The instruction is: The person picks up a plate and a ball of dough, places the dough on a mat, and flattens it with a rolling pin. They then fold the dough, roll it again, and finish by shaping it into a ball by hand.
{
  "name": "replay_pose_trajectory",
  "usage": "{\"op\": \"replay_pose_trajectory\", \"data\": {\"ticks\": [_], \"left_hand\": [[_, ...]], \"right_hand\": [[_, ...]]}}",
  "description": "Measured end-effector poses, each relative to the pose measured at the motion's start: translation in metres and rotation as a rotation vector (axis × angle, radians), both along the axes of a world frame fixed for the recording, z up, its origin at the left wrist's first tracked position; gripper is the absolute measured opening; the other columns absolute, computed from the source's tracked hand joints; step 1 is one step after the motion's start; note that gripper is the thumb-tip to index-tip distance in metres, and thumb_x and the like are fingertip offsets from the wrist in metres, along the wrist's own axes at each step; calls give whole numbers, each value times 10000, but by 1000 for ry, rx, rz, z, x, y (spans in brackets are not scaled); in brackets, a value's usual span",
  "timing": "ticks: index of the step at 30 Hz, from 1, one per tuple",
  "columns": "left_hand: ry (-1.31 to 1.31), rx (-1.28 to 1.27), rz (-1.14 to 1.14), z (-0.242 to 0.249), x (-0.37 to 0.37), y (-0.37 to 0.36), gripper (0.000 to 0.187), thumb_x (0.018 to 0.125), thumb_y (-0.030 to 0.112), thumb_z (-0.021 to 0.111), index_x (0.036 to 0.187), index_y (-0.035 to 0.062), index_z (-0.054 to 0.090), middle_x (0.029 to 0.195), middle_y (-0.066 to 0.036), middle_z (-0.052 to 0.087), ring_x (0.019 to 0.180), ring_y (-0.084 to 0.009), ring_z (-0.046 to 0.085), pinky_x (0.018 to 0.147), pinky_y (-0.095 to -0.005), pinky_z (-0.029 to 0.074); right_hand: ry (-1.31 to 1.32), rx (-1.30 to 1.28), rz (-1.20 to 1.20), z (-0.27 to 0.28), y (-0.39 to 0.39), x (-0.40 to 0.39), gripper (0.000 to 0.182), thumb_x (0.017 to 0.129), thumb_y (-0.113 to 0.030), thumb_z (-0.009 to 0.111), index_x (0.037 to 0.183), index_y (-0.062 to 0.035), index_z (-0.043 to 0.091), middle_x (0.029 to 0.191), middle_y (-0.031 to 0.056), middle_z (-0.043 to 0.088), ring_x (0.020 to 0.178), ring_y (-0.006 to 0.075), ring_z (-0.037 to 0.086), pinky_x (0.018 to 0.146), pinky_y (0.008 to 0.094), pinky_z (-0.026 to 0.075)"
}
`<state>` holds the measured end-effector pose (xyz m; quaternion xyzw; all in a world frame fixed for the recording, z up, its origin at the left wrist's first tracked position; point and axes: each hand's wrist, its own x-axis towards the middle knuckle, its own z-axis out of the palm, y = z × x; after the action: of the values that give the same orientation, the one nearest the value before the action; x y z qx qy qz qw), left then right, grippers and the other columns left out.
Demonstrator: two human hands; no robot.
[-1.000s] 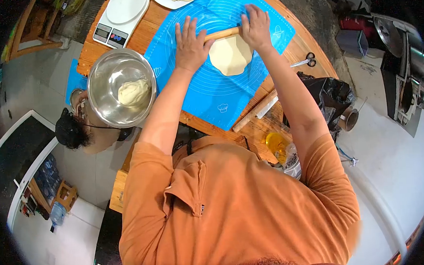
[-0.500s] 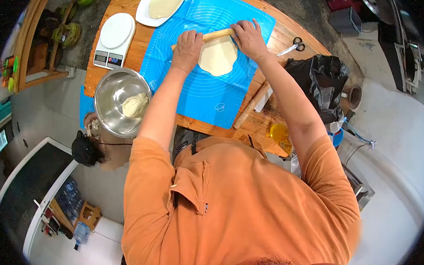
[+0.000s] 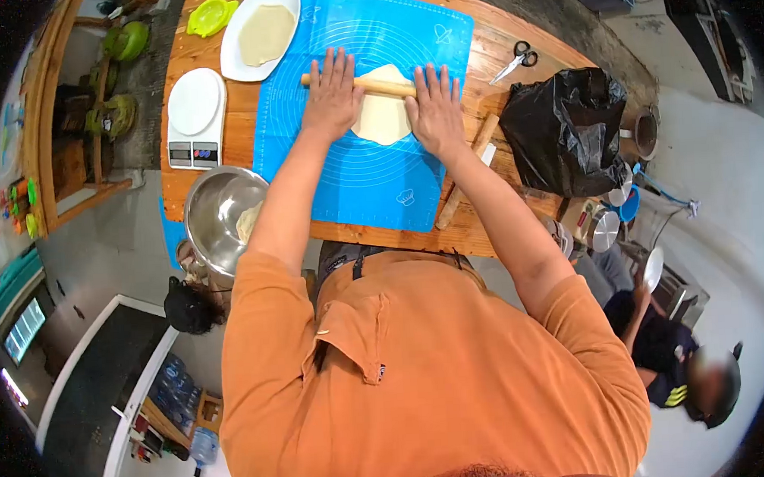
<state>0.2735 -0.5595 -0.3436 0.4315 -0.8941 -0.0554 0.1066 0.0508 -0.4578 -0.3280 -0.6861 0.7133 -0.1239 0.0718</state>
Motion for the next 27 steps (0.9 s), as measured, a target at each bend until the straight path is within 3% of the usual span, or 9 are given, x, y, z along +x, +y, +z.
{"op": "replay_pose_trajectory", "data": {"ticks": [2,5,10,12,13,17,19,23,27], "left_hand": [[-94,81,-12,1,-5,-12,677,1109,415,430,1647,22,306,1742,-199,207,1638,-361,88,1305,-596,75],[-95,4,-27,3,-19,-42,663,1115,427,411,1633,19,336,1724,-202,256,1628,-366,135,1296,-608,100],[-30,-210,-71,-13,-48,-91,597,1091,434,497,1529,28,513,1640,-209,410,1577,-374,283,1278,-611,186],[18,-201,-95,-19,-57,-108,626,1085,446,512,1533,9,495,1648,-216,392,1583,-379,270,1277,-607,190],[66,-192,-111,-22,-59,-113,657,1079,457,527,1537,-11,477,1656,-223,375,1588,-383,258,1276,-604,193],[196,-192,-124,-19,-68,-116,610,1051,427,599,1477,-7,548,1619,-230,422,1564,-395,302,1279,-577,216],[260,-244,-146,-18,-68,-111,486,1016,387,668,1325,13,655,1463,-214,553,1444,-390,449,1222,-541,315],[381,-94,-225,4,-48,-98,384,984,346,701,1231,53,671,1284,-172,615,1293,-338,537,1122,-521,391],[290,-43,-397,12,-31,-102,290,931,265,748,1163,103,687,1169,-100,630,1184,-298,578,1035,-477,425]], "right_hand": [[36,78,-37,-2,-8,-2,651,1119,-428,364,1646,-48,327,1709,241,272,1598,474,153,1289,627,99],[2,68,-112,-9,-32,-8,728,1113,-519,291,1662,-41,288,1723,249,226,1612,460,94,1289,631,36],[51,74,-203,-22,-63,-24,733,1114,-523,315,1657,-32,294,1721,246,233,1613,449,107,1283,641,49],[-4,19,-254,-25,-71,-29,725,1116,-520,339,1656,-37,295,1730,235,217,1621,422,99,1283,637,67],[111,-123,-258,-28,-72,-29,658,1108,-471,415,1588,-21,413,1648,239,365,1571,411,251,1266,612,162],[-19,-215,-246,-6,-54,-23,504,1076,-373,534,1450,-37,566,1447,198,557,1403,375,463,1183,560,305],[-96,-183,-35,5,-39,-18,328,1005,-262,644,1279,-85,670,1188,120,643,1187,307,582,1087,558,364],[-45,-193,-58,5,-31,-26,303,979,-200,672,1267,-107,683,1122,89,658,1123,289,607,1045,504,409],[-126,-292,-77,18,-33,-30,320,966,-145,683,1280,-83,671,1131,141,637,1085,340,596,988,467,449]]}}
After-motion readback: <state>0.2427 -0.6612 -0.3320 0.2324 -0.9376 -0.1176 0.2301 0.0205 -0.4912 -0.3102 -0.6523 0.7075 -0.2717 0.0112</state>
